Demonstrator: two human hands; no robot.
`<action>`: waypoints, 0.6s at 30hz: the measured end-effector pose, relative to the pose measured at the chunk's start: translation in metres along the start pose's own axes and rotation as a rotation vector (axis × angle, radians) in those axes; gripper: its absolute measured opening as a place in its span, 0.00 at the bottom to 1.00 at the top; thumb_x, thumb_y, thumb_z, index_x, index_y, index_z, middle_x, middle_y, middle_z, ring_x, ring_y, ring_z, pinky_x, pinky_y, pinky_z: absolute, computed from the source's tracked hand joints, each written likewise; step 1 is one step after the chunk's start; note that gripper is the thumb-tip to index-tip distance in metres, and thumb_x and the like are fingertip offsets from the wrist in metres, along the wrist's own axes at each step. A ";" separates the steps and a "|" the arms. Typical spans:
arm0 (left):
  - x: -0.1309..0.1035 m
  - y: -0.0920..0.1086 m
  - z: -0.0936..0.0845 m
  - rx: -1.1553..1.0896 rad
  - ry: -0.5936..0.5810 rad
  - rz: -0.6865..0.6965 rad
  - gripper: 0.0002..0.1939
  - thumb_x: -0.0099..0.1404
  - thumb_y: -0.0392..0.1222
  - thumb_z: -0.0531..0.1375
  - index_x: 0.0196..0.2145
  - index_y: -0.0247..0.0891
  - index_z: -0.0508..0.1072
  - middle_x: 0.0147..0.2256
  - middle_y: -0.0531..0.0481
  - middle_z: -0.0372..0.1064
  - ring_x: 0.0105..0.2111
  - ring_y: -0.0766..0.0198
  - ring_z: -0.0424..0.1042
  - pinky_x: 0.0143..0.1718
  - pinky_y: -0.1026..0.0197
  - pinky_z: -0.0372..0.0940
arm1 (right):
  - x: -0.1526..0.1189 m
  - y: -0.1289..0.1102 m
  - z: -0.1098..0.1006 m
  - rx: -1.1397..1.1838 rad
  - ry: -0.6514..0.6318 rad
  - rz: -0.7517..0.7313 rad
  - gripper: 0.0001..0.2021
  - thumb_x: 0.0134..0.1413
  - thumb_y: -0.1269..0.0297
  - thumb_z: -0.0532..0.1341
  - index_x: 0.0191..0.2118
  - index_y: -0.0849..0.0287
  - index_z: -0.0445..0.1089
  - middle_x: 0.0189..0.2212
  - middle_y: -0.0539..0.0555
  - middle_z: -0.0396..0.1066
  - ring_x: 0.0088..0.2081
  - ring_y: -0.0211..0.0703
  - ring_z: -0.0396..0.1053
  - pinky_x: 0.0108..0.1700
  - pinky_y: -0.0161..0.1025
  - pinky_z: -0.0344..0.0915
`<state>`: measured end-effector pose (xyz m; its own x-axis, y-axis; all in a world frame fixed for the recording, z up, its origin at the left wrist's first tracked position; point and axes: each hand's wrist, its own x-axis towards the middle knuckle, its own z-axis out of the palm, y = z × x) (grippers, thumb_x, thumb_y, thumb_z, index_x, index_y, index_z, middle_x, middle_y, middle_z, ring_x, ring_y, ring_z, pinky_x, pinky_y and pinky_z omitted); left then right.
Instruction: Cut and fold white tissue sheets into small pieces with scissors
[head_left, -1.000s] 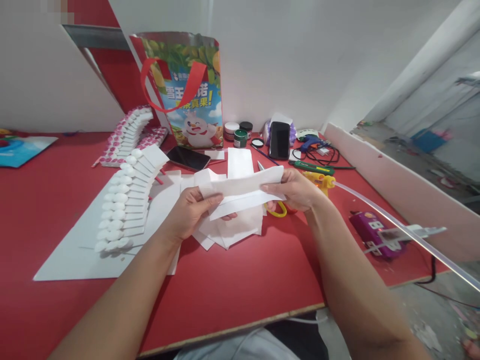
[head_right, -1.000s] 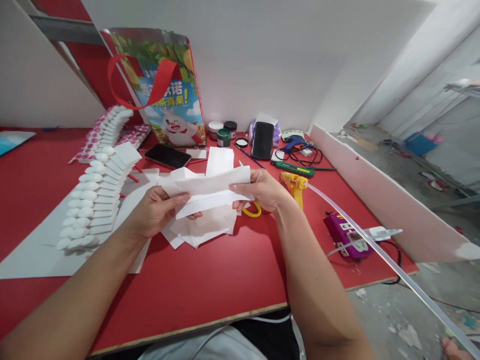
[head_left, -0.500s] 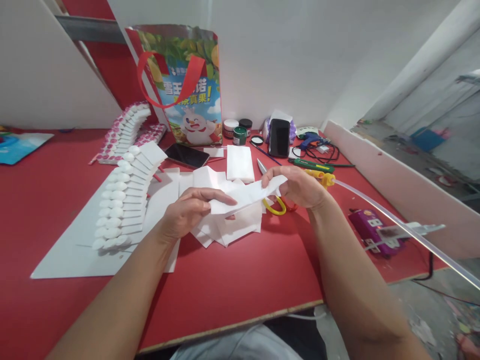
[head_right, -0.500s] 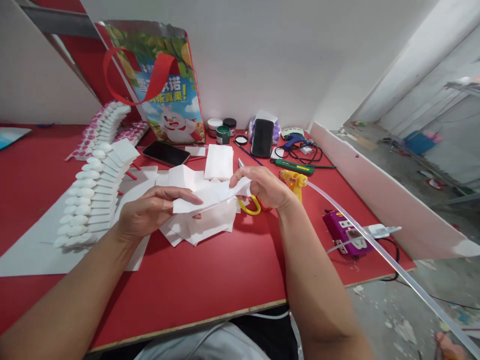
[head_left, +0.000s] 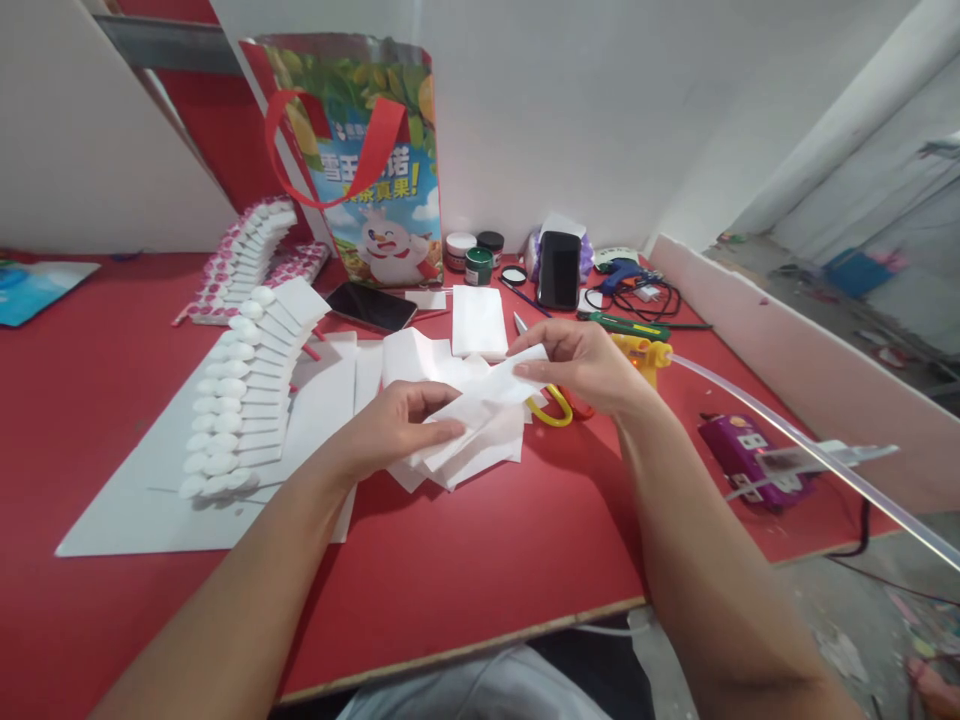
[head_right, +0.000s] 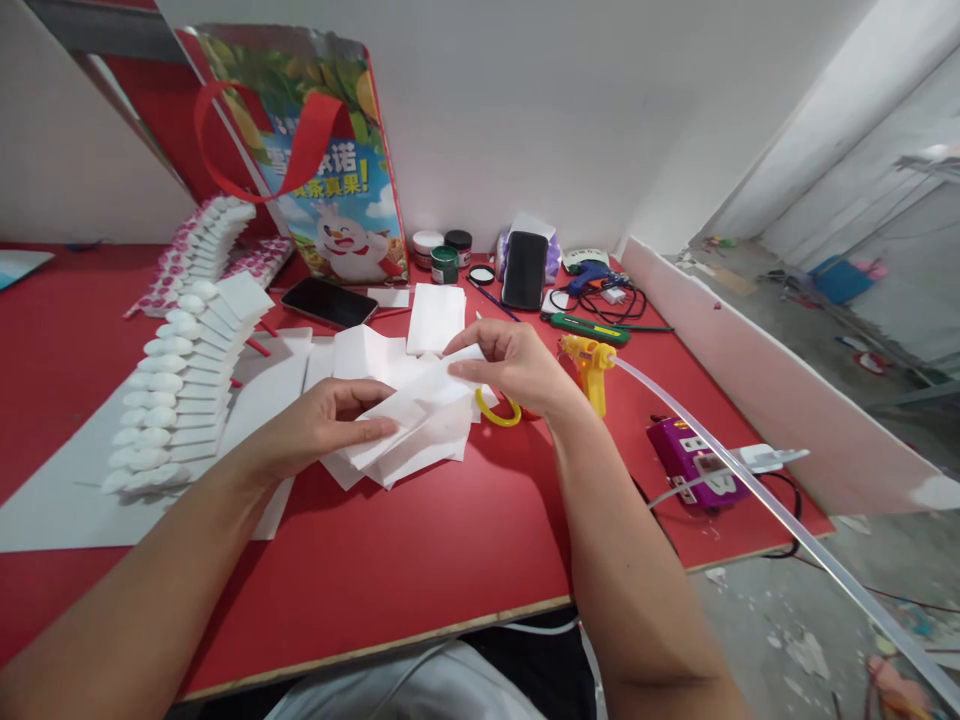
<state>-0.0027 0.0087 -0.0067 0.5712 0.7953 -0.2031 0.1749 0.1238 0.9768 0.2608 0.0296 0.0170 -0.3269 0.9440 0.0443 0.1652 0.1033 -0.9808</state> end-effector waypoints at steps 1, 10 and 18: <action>0.000 0.000 0.001 -0.023 -0.016 -0.019 0.18 0.59 0.49 0.71 0.44 0.36 0.80 0.42 0.43 0.80 0.41 0.53 0.79 0.43 0.57 0.71 | -0.001 -0.001 0.002 0.000 -0.008 -0.003 0.17 0.44 0.56 0.75 0.37 0.59 0.77 0.25 0.50 0.71 0.27 0.40 0.67 0.28 0.36 0.62; -0.001 0.006 0.017 -0.332 -0.058 -0.134 0.21 0.59 0.51 0.72 0.42 0.34 0.74 0.32 0.42 0.80 0.28 0.58 0.79 0.33 0.54 0.76 | -0.002 -0.006 0.013 -0.020 -0.064 0.010 0.14 0.49 0.58 0.72 0.39 0.59 0.76 0.22 0.46 0.64 0.24 0.35 0.61 0.26 0.34 0.55; 0.002 0.007 0.018 -0.208 -0.077 -0.127 0.19 0.56 0.54 0.72 0.26 0.35 0.75 0.22 0.47 0.75 0.17 0.66 0.70 0.21 0.64 0.68 | 0.002 -0.003 0.015 -0.037 -0.008 0.007 0.13 0.49 0.60 0.72 0.38 0.62 0.77 0.19 0.41 0.53 0.22 0.30 0.52 0.25 0.33 0.49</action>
<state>0.0143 0.0005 -0.0012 0.6161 0.7187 -0.3224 0.0857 0.3457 0.9344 0.2459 0.0266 0.0169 -0.3330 0.9423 0.0355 0.2015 0.1079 -0.9735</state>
